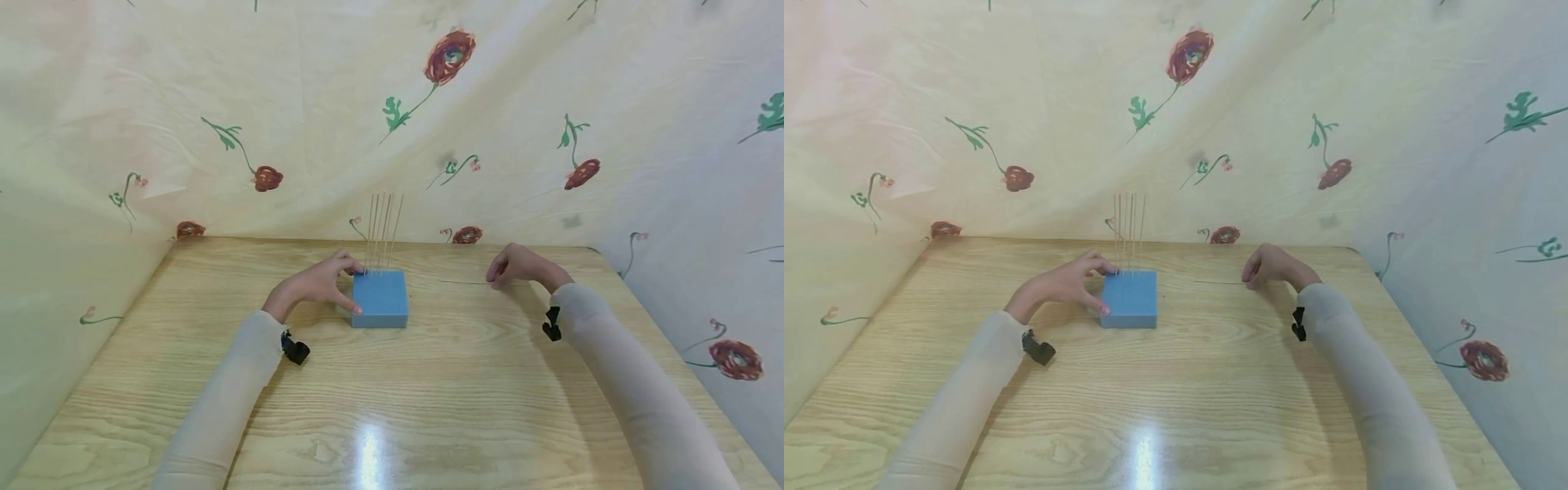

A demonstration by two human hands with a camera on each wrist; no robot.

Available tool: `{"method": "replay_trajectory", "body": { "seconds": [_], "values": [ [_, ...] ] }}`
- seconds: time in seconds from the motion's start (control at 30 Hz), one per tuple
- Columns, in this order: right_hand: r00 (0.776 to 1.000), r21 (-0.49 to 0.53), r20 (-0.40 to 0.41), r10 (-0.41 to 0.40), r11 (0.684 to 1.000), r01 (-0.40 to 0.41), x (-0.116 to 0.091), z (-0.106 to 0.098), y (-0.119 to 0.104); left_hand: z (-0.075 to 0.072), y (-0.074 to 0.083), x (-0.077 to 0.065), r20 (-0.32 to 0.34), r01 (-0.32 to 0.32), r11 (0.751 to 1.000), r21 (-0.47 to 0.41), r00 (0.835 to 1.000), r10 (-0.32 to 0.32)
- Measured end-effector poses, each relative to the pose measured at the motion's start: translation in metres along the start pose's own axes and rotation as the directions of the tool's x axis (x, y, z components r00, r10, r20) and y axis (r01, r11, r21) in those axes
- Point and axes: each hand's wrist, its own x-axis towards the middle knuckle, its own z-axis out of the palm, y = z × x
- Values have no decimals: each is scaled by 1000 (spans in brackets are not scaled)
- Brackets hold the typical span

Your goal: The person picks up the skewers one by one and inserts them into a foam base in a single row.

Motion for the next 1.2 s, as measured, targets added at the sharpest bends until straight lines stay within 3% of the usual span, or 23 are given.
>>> {"method": "replay_trajectory", "body": {
  "seconds": [0.47, 0.97, 1.2],
  "values": [
    [999, -17, 1, 33, 999, -33, 1, 0, -4, -2, 0, 1, 0, -5, 1000, 3, 1000, 5],
    [997, 23, 71, 16, 1000, -17, -2, 0, -6, -1, 3, 0, -2, 0, 1000, 9, 1000, 1],
    [990, 27, 141, -11, 1000, 7, -2, 2, -9, -1, 4, -2, -4, -2, 1000, 15, 1000, 2]
  ]
}}
